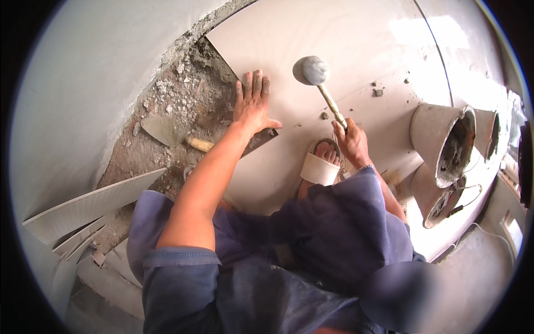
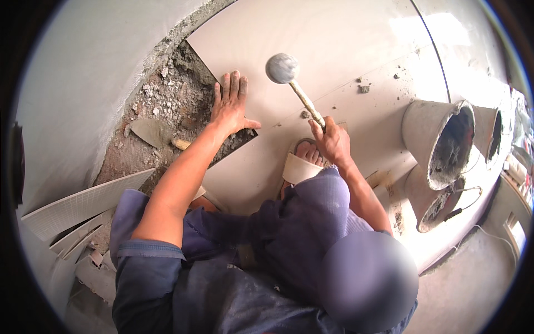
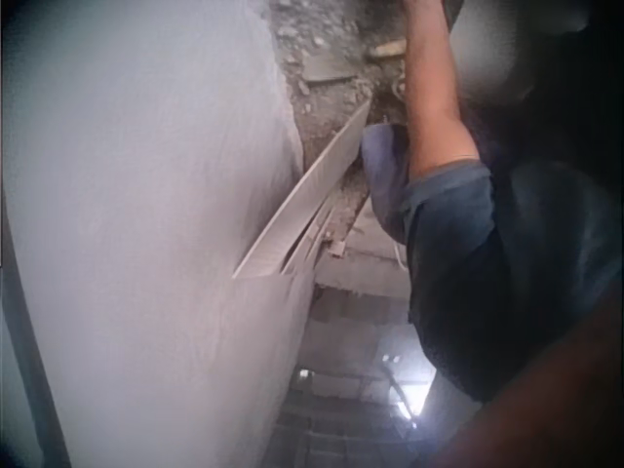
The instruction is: The person spreads cement on the floor using a trowel, places a ceramic tile, and taps it into place with a rubber mallet. The person repeats this process for multiple tiles, adjusting alignment and smoothing the cement as needed.
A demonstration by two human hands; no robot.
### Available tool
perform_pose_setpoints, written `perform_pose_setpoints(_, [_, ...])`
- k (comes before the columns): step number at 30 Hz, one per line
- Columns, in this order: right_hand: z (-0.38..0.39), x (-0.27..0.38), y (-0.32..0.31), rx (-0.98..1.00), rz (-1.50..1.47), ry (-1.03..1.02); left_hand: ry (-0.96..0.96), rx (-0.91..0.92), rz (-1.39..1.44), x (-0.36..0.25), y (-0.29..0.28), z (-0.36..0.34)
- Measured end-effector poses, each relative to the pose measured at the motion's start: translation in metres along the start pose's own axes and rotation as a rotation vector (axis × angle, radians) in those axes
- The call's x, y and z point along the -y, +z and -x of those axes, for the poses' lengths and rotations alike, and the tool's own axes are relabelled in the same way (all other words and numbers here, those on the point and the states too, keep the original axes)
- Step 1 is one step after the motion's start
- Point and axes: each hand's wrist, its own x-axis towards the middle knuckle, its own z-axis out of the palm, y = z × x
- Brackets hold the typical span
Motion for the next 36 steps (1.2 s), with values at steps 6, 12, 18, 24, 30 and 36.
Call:
perform_pose_setpoints(6, [0.0,-0.007,0.004,0.074,0.002,0.041,0.037,-0.067,0.124,0.003,0.01,0.006])
perform_pose_setpoints(12, [-0.011,0.005,-0.015,-0.029,-0.102,0.048,0.031,-0.084,0.073,-0.013,-0.012,-0.027])
perform_pose_setpoints(18, [-0.048,0.025,-0.06,-0.308,-0.25,-0.031,0.076,-0.225,0.037,-0.037,-0.062,-0.109])
perform_pose_setpoints(24, [-0.121,0.017,-0.08,-0.264,-0.191,0.049,0.058,-0.176,0.01,-0.043,-0.09,-0.14])
perform_pose_setpoints(30, [-0.15,0.014,-0.079,-0.242,-0.241,-0.016,0.036,-0.128,0.015,-0.044,-0.098,-0.142])
perform_pose_setpoints(36, [-0.143,0.03,-0.081,-0.109,-0.158,0.055,0.069,-0.165,0.044,-0.044,-0.093,-0.147])
